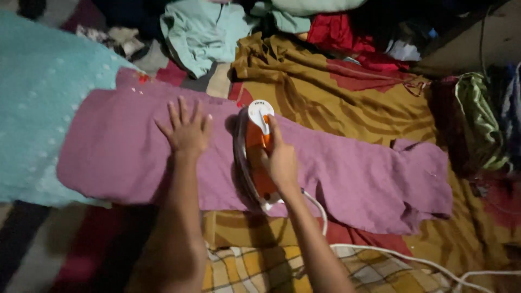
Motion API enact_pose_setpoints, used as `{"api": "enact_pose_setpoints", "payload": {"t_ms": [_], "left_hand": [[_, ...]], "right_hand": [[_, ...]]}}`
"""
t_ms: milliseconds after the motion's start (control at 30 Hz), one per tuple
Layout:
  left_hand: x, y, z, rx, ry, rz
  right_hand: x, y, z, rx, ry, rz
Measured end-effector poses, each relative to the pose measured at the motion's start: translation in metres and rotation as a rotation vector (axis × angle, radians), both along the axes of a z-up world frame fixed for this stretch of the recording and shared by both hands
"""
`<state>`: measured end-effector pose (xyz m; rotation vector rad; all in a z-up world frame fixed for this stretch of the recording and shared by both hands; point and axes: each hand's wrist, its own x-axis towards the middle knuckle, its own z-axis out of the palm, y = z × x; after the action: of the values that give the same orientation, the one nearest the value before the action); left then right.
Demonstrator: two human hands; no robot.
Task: Ironing a pink garment on a cloth-covered surface in a bedroom.
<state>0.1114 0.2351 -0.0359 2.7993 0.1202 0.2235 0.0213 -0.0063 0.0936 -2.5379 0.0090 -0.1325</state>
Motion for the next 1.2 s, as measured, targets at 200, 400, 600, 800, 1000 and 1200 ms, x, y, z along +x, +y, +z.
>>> {"api": "enact_pose_setpoints", "payload": {"t_ms": [200,400,600,800,1000,1200], "left_hand": [[0.013,0.004,-0.010,0.044,-0.108,0.045],[0.009,0.006,-0.004,0.071,-0.163,0.075],[0.008,0.004,-0.006,0.023,-0.172,0.059],[0.000,0.006,-0.007,0.005,-0.188,0.036],[0.007,0.005,-0.004,0.057,-0.216,0.057],[0.004,0.003,0.002,0.047,-0.169,0.087]], "right_hand": [[-0.018,0.006,0.003,0.086,-0.045,0.007],[-0.107,0.018,0.028,0.132,0.096,-0.016],[-0.084,0.017,0.025,0.124,0.011,-0.013],[0.006,0.031,0.006,0.135,-0.097,0.001],[0.060,0.043,-0.013,0.187,-0.171,-0.001],[-0.011,0.025,0.010,0.325,0.066,0.077]]}}
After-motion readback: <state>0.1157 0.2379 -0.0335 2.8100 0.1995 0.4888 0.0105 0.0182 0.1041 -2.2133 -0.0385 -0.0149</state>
